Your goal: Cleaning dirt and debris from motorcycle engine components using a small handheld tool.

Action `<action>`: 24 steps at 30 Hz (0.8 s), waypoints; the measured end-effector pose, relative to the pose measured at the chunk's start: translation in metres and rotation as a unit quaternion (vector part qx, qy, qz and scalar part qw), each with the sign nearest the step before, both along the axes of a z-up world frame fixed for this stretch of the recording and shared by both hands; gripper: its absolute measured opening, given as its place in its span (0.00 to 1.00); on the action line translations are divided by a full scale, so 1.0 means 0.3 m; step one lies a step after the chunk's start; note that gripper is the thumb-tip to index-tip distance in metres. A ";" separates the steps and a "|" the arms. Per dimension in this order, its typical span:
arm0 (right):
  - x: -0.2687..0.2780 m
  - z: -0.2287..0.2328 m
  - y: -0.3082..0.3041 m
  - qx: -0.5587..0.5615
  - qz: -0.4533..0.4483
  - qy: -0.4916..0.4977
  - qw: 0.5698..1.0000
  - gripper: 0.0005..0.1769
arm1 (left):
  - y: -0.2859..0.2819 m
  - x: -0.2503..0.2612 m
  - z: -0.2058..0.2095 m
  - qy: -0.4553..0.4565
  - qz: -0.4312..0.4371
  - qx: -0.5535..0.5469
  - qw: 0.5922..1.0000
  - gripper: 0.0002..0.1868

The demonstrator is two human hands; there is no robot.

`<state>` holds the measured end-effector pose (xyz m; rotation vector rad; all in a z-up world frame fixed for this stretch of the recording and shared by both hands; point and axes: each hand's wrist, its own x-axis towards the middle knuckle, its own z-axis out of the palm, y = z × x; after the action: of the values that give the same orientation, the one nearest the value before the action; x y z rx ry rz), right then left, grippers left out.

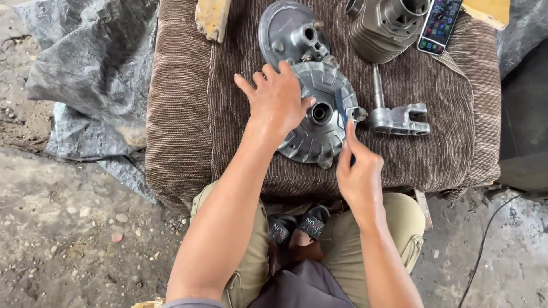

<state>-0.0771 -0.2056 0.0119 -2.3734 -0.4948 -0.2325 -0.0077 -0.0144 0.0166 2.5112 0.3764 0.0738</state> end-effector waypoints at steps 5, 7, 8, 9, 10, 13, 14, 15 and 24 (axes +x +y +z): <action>-0.028 -0.006 -0.007 0.040 0.019 0.003 0.999 0.22 | 0.009 -0.021 0.042 -0.001 0.003 -0.011 1.000 0.37; -0.055 -0.042 -0.050 0.051 0.024 0.004 0.998 0.23 | 0.005 -0.024 0.052 0.012 -0.004 -0.011 1.000 0.40; -0.082 -0.075 -0.082 0.038 0.018 0.002 0.999 0.25 | 0.004 -0.022 0.048 0.014 -0.002 -0.004 1.000 0.41; -0.111 -0.108 -0.114 0.025 0.012 0.000 1.000 0.26 | 0.003 -0.022 0.044 0.016 0.001 0.004 1.000 0.42; -0.132 -0.130 -0.136 0.025 0.009 0.003 1.000 0.26 | 0.000 -0.025 0.037 0.019 -0.002 0.004 1.000 0.42; -0.139 -0.134 -0.150 0.031 0.002 0.017 0.999 0.28 | 0.011 -0.016 0.055 0.011 -0.002 0.012 1.000 0.44; -0.134 -0.106 -0.138 0.026 0.000 0.009 1.000 0.26 | 0.007 -0.019 0.053 0.018 -0.004 0.012 1.000 0.44; -0.127 -0.084 -0.126 0.021 -0.002 0.000 1.000 0.25 | 0.004 -0.022 0.045 0.025 -0.007 0.012 1.000 0.45; -0.005 -0.051 -0.051 0.040 0.047 0.010 0.998 0.30 | 0.004 -0.020 0.024 0.071 -0.012 0.043 0.997 0.52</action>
<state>-0.0787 -0.2210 -0.0034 -2.2661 -0.5757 -0.1824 -0.0136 -0.0133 0.0238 2.6135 0.4091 -0.0990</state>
